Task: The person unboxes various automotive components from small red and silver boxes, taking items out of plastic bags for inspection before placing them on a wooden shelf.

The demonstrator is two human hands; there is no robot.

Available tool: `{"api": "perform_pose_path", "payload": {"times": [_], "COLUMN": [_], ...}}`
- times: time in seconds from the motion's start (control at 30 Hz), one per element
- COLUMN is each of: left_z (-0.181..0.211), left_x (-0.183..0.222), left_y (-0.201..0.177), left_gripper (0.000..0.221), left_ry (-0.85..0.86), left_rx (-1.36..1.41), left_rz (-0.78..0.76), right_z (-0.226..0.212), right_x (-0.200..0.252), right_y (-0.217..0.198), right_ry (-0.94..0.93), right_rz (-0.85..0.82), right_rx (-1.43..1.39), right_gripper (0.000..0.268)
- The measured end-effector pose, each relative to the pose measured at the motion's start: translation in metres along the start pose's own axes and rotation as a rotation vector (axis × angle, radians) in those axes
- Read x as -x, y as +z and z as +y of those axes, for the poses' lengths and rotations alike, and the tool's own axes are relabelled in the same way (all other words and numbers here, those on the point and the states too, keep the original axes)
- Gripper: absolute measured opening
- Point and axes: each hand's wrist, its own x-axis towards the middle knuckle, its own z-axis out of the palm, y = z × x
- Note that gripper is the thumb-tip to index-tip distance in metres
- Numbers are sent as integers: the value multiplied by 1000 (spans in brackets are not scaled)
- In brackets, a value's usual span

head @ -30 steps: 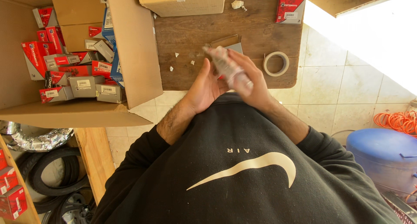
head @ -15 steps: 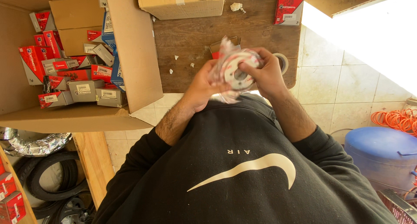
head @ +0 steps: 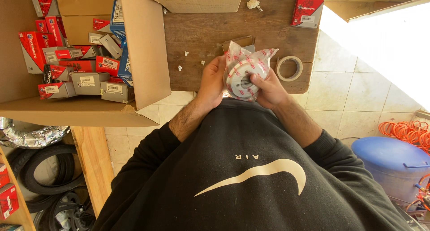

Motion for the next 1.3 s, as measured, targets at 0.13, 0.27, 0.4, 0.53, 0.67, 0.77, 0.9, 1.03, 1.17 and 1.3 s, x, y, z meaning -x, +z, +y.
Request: {"api": "perform_pose_path", "payload": {"times": [0.13, 0.27, 0.4, 0.53, 0.67, 0.77, 0.9, 1.03, 1.17, 1.3], "left_z": [-26, -23, -21, -38, -70, -78, -54, -93, -80, -9], "left_x": [0, 0, -5, -28, -63, -81, -83, -129, -125, -80], "left_y": [-14, -11, -13, -35, -81, -96, -56, -80, -73, -37], "left_gripper": [40, 36, 47, 56, 41, 48, 85, 105, 60, 37], "left_ry": [57, 172, 239, 254, 204, 282, 292, 40, 135, 514], "left_rx": [8, -429, -696, -812, -829, -1067, -1548, -1576, -1658, -1550], "left_rz": [-63, 76, 107, 42, 95, 50, -162, -210, -255, -522], "right_z": [4, 6, 2, -9, -22, -42, -61, -71, -78, -87], "right_x": [-3, 2, 9, 0, 0, 7, 20, 30, 30, 11], "right_y": [6, -2, -12, -27, -40, -27, -19, -18, -24, -16], "right_ry": [10, 19, 33, -13, -79, -91, -30, -12, -40, -111], "right_rz": [17, 13, 37, 85, 305, 407, 417, 414, 317, 122], "right_rx": [-49, -106, -102, -20, -20, -72, -58, 22, 144, 275], "right_gripper": [34, 31, 35, 33, 22, 19, 22, 25, 38, 49]}}
